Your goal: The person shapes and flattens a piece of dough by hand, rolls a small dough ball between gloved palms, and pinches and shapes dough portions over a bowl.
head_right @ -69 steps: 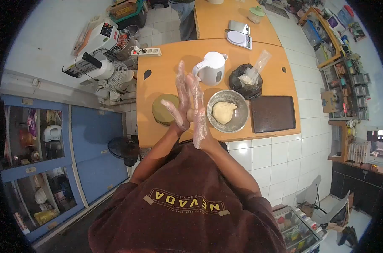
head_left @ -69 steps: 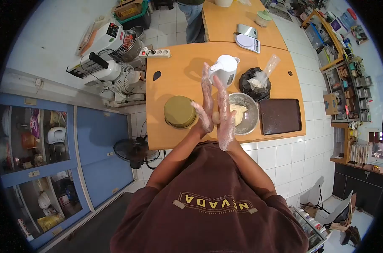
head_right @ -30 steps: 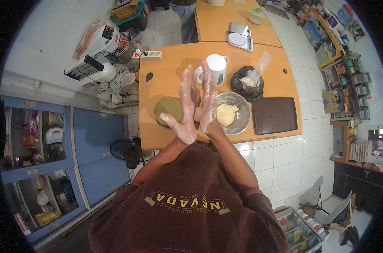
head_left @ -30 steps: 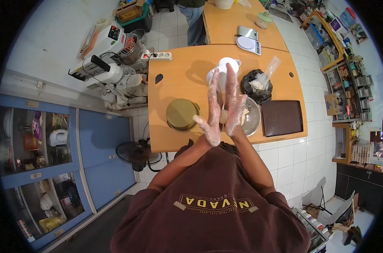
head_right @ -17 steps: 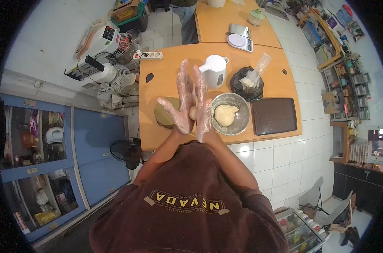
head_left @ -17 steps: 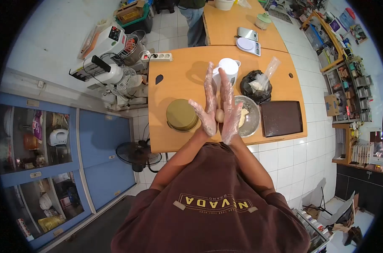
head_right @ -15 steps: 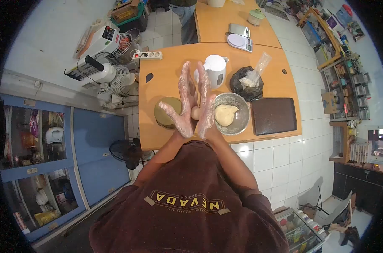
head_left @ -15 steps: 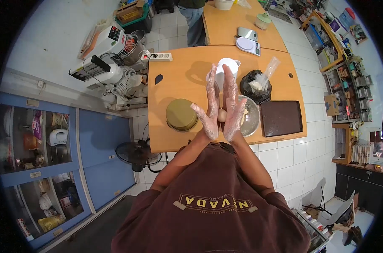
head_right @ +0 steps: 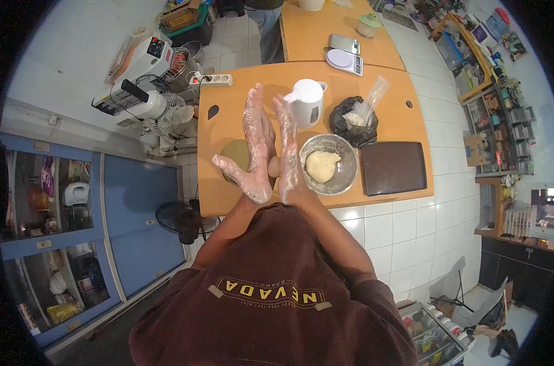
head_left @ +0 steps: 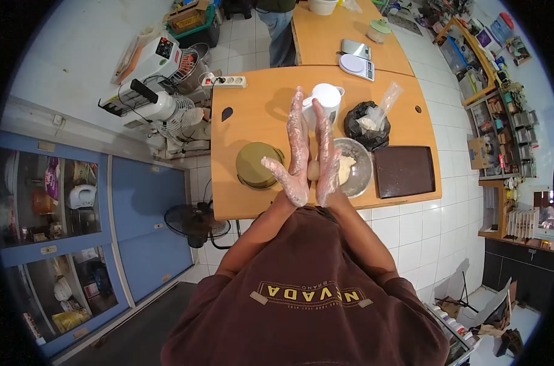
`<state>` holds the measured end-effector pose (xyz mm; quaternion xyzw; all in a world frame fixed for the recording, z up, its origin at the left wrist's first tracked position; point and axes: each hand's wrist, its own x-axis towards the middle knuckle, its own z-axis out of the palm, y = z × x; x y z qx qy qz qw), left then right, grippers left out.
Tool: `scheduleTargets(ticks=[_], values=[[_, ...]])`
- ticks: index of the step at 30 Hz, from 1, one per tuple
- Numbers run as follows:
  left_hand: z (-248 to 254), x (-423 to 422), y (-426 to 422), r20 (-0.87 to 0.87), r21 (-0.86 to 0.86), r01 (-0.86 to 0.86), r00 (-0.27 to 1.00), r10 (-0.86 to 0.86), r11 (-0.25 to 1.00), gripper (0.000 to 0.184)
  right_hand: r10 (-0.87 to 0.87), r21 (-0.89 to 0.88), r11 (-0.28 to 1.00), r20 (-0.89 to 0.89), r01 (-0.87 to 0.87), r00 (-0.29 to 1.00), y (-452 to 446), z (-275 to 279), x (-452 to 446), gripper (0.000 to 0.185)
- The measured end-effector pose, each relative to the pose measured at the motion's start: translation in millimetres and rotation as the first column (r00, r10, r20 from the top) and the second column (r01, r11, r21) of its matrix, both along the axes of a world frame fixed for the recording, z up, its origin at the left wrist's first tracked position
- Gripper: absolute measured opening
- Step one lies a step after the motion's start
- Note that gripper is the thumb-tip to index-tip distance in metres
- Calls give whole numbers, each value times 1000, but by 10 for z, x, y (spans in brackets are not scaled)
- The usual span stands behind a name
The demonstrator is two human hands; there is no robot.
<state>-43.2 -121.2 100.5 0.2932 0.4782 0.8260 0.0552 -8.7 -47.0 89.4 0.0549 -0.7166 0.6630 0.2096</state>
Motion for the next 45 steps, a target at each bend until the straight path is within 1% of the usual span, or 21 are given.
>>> scheduleTargets(ticks=[1,3,4,6,9,12,15,17,19,20,22,23,24,25,27,30,33,38,41,42,45], values=[[-64,-47,3,-17,-30,-12,1000,11,999,130,18,14,1000,14,-18,1000,-25,-6,30,100],[-220,-65,23,-26,-82,-10,1000,8,997,129,29,-138,990,-47,-35,998,-45,5,-29,94],[-293,-43,40,-19,-103,6,1000,-8,995,129,33,-132,990,-74,-43,997,15,42,-19,92],[-303,48,74,17,-106,46,999,-44,993,127,-13,-61,998,-92,8,996,79,56,-35,86],[-154,142,87,-10,-65,29,1000,-29,997,125,-161,137,976,-81,171,984,137,-25,-99,77],[-55,-10,76,-9,-20,-15,1000,15,1000,123,-26,-79,997,-43,23,999,53,-151,-24,88],[-262,-128,85,-75,-79,-48,996,42,996,121,44,-166,985,-41,-50,998,12,-164,17,102],[-494,-90,109,-169,-92,-38,985,22,995,123,7,-102,995,-71,-14,997,57,-38,5,101],[-297,24,149,1,-122,-2,1000,2,992,124,-44,-18,999,-85,43,995,113,49,-10,99],[175,149,164,221,-140,34,975,-2,990,124,-79,102,991,-52,84,995,177,73,13,98],[260,182,170,272,-116,49,962,-16,992,123,-80,94,992,5,79,997,180,-64,6,95],[-56,110,152,107,-79,32,994,-23,996,123,-80,90,993,33,77,996,181,-133,2,94],[-242,45,136,-63,-39,19,998,-22,999,123,-49,16,999,32,48,998,152,-222,18,94],[-261,-9,118,-75,-48,8,997,-12,999,122,-17,-59,998,27,19,999,122,-283,23,93],[-282,-88,86,-101,-64,-13,995,6,998,119,0,-80,997,-1,0,1000,72,-308,26,94],[-457,-77,107,-84,-170,14,996,-29,985,121,2,-103,995,-22,-5,1000,31,-193,41,95],[-433,80,99,9,-111,91,996,-90,990,126,-49,-156,986,16,51,999,117,-140,-60,96],[-438,33,66,11,-99,70,998,-70,993,124,-16,-303,953,28,24,999,-47,-277,-18,97],[-453,3,40,9,-93,59,998,-58,994,121,40,-283,958,-12,-41,999,-85,-166,66,100],[-460,21,45,-2,-85,62,998,-62,994,122,24,-239,970,-32,-32,999,-81,-26,70,101],[-478,89,71,-39,-66,75,996,-78,995,124,-40,-233,971,65,54,997,10,-77,-2,102]])
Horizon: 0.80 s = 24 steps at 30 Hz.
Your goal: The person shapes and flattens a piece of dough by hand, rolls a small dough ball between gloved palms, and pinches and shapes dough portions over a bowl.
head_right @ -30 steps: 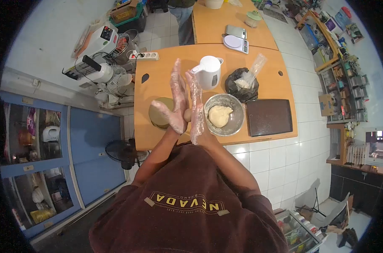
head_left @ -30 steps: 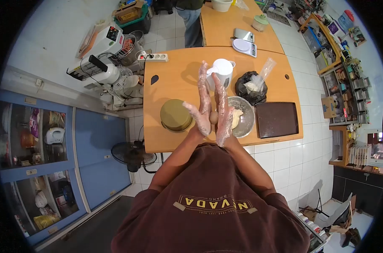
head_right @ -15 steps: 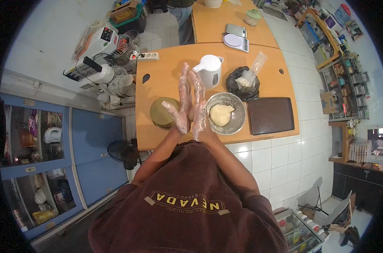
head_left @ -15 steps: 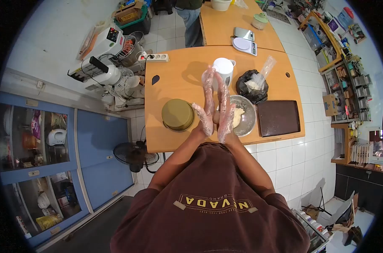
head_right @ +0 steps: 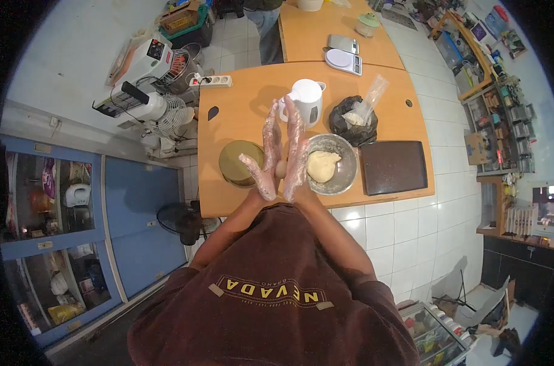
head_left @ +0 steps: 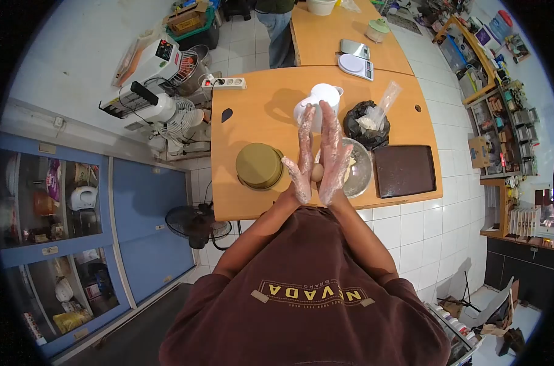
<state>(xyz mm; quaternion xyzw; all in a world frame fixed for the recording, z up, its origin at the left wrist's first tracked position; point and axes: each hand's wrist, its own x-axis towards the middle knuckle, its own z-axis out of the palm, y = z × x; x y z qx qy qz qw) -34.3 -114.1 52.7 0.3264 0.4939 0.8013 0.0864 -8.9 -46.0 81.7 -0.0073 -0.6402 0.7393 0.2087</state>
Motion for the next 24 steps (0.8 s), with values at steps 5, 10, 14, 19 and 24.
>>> scheduleTargets(ticks=[5,10,14,19,24], values=[[238,-2,-38,42,-53,-73,996,76,996,128,-4,71,997,13,3,1000,43,-369,10,93],[154,-147,-21,75,-19,-72,995,73,997,130,85,-247,966,47,-71,995,-95,59,123,90],[242,45,-41,194,44,8,981,-16,999,133,62,82,995,-90,-55,994,73,-176,12,91],[441,147,-98,55,-138,-15,998,23,990,138,77,-140,986,-125,-95,989,45,50,79,95],[335,179,-78,130,-47,22,991,-16,999,137,-6,-7,1000,-117,5,993,132,-65,-39,94]])
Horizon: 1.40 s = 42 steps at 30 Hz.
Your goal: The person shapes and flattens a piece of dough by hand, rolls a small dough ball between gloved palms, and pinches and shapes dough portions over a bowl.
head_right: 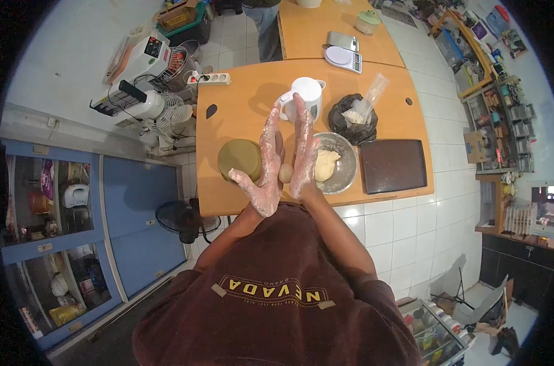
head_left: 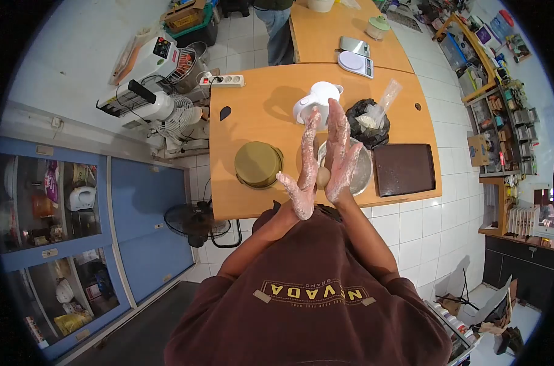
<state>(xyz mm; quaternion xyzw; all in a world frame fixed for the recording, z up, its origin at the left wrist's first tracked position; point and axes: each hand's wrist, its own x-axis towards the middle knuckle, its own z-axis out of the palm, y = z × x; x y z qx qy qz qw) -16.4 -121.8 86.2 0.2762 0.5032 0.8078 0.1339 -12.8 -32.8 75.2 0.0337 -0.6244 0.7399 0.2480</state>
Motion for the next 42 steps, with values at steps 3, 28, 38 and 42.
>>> scheduleTargets(ticks=[3,28,38,42], values=[[20,9,3,-1,16,-4,1000,4,1000,136,8,-99,995,15,-7,1000,-16,29,-1,93],[-158,-226,65,67,111,-37,997,29,993,123,41,-18,999,163,-39,986,-93,-27,-62,94],[-182,-654,24,89,151,-55,995,42,987,123,57,137,988,101,-70,993,-228,-190,-13,93],[-320,-583,84,115,142,23,993,-39,990,120,17,79,997,113,-26,993,-237,86,-22,97]])
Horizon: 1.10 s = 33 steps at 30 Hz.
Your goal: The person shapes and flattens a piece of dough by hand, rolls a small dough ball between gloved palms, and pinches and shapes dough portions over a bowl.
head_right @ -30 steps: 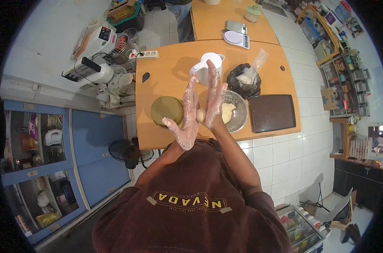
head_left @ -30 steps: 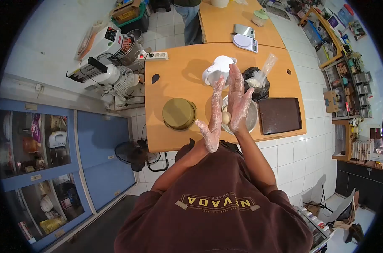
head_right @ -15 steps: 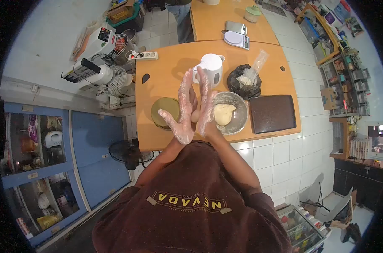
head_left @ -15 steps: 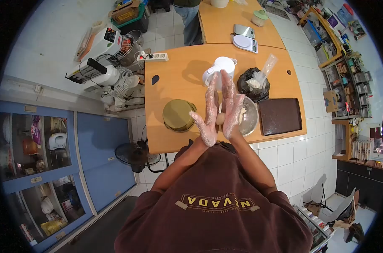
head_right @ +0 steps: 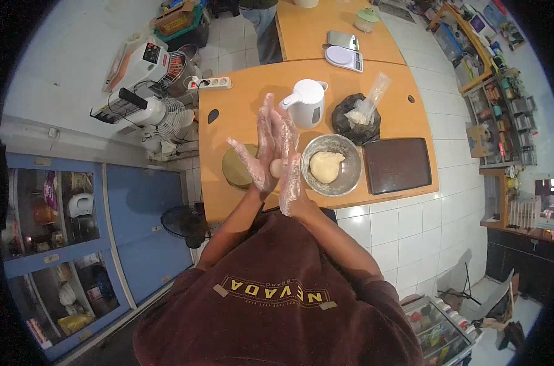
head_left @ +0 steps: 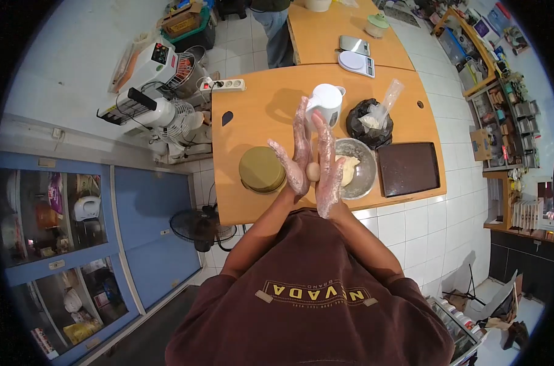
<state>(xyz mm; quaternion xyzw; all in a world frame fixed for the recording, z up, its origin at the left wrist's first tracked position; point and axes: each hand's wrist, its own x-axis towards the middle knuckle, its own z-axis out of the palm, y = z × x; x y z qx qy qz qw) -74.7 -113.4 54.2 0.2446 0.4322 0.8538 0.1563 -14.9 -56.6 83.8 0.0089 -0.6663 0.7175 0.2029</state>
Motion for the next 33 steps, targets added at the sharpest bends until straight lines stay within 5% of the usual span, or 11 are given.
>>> scheduleTargets(ticks=[7,13,17,20,22,27,33], values=[[19,293,44,60,98,83,994,-89,992,116,-129,-57,990,30,131,991,206,-131,-139,99],[195,70,-34,13,77,1,1000,-2,997,116,-82,227,970,-15,83,997,170,-274,-28,85],[143,-32,26,81,22,-14,997,12,1000,122,-37,137,990,-16,39,999,87,-177,25,92],[-24,102,3,26,-177,44,999,-40,983,120,-58,10,998,-78,59,995,90,-134,-27,94],[-85,227,25,37,-115,83,996,-79,990,114,-158,-57,987,-90,153,983,-26,162,-82,96],[139,327,28,126,190,94,985,-119,977,115,-187,142,968,-141,206,972,116,106,-148,93],[170,-61,-119,22,59,-55,998,53,997,114,-23,176,984,-52,32,998,-22,-178,-4,93]])
